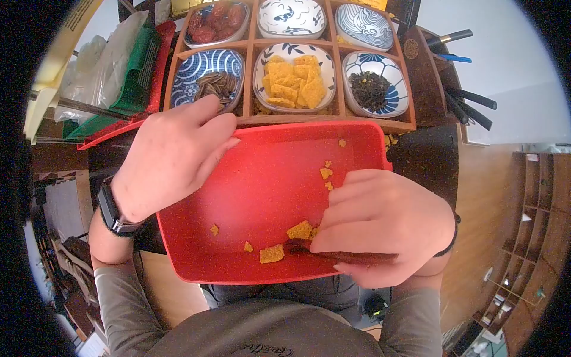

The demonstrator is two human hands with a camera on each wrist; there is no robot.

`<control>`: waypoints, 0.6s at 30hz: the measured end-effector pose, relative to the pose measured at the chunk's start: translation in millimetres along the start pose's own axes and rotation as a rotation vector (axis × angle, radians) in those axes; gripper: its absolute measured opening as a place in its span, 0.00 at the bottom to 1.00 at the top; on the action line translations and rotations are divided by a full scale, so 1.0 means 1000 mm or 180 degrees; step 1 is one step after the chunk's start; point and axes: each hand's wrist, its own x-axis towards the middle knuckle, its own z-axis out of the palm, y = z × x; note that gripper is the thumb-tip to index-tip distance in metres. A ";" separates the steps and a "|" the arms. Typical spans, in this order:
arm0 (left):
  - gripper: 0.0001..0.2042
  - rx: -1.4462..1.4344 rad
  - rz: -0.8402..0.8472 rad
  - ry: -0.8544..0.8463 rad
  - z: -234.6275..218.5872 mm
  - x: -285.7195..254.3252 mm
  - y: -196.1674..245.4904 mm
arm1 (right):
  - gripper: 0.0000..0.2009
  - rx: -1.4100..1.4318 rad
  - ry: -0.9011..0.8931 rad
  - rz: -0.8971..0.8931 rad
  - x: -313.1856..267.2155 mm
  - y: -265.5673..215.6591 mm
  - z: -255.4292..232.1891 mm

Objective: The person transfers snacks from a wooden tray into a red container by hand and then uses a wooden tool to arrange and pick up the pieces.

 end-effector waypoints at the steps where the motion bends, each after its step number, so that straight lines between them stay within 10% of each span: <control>1: 0.09 0.0002 -0.0003 0.0002 0.000 0.000 0.000 | 0.13 -0.0009 0.0004 -0.0007 0.000 0.000 0.000; 18: 0.09 -0.0008 -0.0013 -0.0016 0.000 0.000 0.000 | 0.15 -0.0233 -0.0154 -0.0038 -0.001 0.000 0.007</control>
